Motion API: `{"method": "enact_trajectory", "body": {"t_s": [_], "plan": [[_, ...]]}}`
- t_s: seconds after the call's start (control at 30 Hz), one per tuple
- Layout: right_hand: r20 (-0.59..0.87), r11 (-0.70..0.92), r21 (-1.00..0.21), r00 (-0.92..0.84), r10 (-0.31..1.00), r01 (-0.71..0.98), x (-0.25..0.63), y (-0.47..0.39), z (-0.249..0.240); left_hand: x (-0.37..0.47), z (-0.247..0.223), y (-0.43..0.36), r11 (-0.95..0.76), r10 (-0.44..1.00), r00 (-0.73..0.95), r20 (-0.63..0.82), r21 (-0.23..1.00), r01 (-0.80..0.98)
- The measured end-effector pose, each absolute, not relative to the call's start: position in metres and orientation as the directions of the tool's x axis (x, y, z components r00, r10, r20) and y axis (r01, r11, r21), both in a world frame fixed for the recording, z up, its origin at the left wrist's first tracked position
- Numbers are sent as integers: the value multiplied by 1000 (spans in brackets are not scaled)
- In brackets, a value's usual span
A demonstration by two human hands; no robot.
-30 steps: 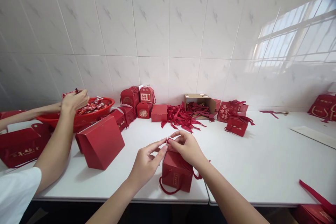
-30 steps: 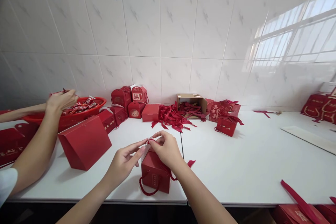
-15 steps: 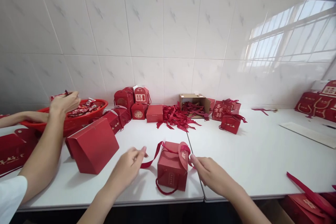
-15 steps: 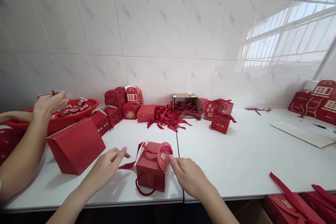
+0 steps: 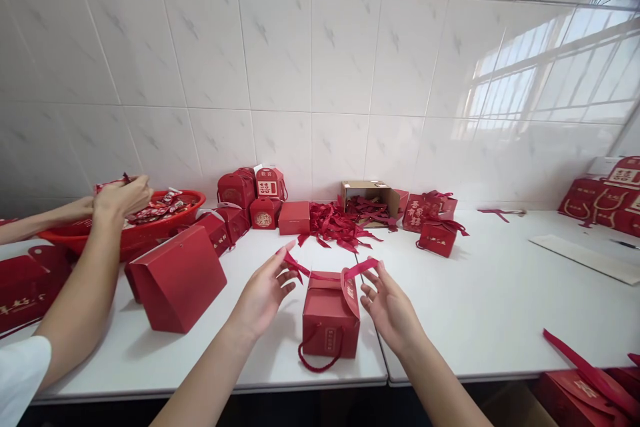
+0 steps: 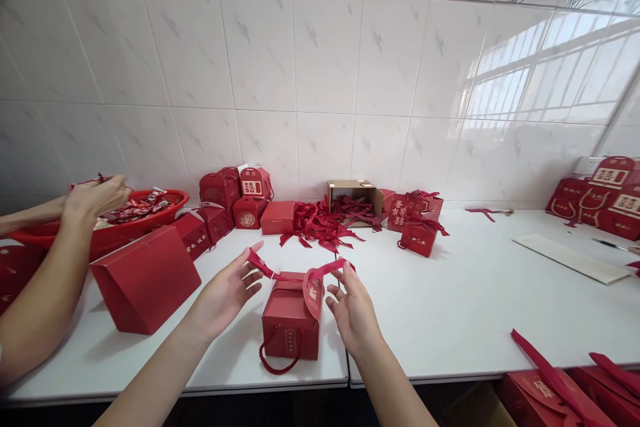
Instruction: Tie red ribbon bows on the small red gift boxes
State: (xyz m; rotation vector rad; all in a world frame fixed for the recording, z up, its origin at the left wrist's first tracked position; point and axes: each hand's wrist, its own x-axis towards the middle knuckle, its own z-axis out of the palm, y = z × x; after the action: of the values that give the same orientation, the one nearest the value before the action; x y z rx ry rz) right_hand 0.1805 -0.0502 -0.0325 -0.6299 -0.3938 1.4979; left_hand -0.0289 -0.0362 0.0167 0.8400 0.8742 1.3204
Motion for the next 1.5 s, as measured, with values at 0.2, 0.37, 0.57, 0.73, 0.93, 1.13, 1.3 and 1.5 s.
{"method": "enact_trajectory", "body": {"t_s": [0.2,0.37,0.57,0.73,0.93,1.13,1.3,1.5], "plan": [[-205,68,-385,157,966,-920,189,-45,-29,-37,16,-36,131,968,-54,-247,674,-727],[-217,121,-487,254,943,-865,196,-54,-37,-47,2,-40,80,950,-147,-275,671,-737],[83,393,-667,461,883,-633,207,-50,-6,-48,34,-33,-168,966,-259,-10,736,-655],[335,448,-738,303,892,-505,212,-43,48,-31,77,-26,-301,951,-96,294,807,-509],[345,313,-894,-45,938,-319,191,-32,85,-1,102,-27,-377,858,263,441,889,-261],[372,288,-919,-343,863,-271,171,-36,96,18,107,-36,-508,789,431,438,859,56],[481,466,-877,-226,847,-121,166,-41,93,16,109,-39,-509,807,427,408,847,154],[538,547,-836,-243,807,-37,173,-32,77,3,111,-31,-347,822,512,250,932,103]]}}
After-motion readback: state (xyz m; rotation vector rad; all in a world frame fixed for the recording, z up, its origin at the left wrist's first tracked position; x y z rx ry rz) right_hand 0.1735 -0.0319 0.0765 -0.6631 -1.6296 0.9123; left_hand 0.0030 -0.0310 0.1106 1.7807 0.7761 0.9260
